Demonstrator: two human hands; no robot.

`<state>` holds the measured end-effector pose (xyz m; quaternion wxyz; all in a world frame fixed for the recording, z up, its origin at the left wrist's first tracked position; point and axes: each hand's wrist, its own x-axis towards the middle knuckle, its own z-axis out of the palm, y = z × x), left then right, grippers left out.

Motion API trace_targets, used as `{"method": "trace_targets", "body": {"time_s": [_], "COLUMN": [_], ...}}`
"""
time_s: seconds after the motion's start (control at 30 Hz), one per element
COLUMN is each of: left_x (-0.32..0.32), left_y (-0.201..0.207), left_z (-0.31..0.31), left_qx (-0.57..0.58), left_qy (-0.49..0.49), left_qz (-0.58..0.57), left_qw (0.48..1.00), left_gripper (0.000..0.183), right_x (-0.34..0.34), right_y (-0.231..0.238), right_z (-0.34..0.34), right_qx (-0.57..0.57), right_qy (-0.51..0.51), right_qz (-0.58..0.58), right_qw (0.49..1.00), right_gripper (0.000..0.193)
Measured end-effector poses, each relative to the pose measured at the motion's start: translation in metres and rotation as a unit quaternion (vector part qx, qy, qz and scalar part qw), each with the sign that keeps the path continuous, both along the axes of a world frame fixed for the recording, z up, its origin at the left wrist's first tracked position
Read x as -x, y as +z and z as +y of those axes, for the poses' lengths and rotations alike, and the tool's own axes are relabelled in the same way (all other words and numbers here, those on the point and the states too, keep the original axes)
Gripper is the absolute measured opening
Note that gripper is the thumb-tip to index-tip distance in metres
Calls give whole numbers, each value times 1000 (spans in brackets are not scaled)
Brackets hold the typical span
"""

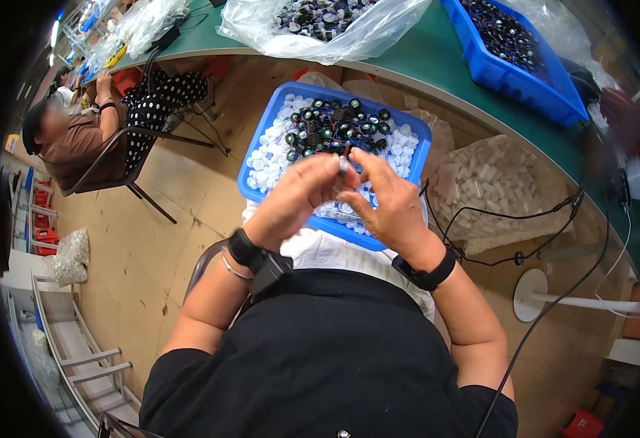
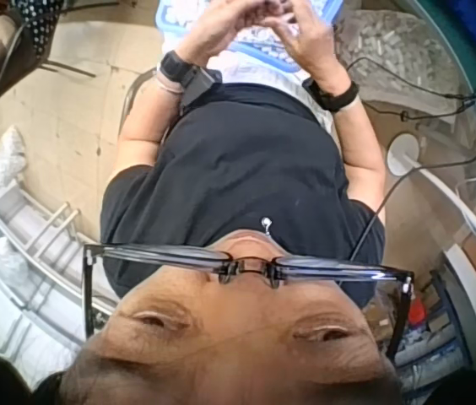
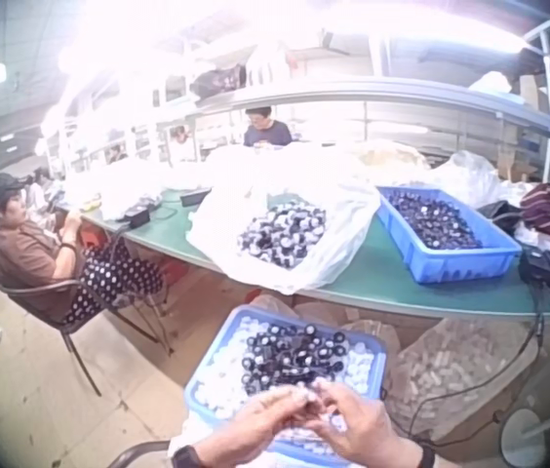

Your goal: The person sits at a workbench and repeatedly picks up small black electronic components and white plastic caps from a blue tray. They insert the components into the caps by hand and place the assembled units back into the tray. The process is repetitive and involves handling items one at a time.

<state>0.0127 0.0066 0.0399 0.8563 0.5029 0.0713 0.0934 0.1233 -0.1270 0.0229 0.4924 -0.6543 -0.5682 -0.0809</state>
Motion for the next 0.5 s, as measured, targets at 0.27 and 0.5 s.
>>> {"method": "trace_targets", "body": {"time_s": [0.27, 0.5], "left_x": [-87, -66], "left_y": [128, 93], "left_z": [129, 97], "left_qx": [-143, -293], "left_qy": [60, 54], "left_qz": [-59, -43], "left_qw": [986, 954], "left_gripper": [40, 33], "right_x": [-10, -10], "right_y": [-5, -27], "right_z": [-6, -4], "right_qx": [47, 166], "right_qy": [-58, -60], "right_qz": [60, -63], "right_qw": [995, 982], "right_gripper": [16, 18]}}
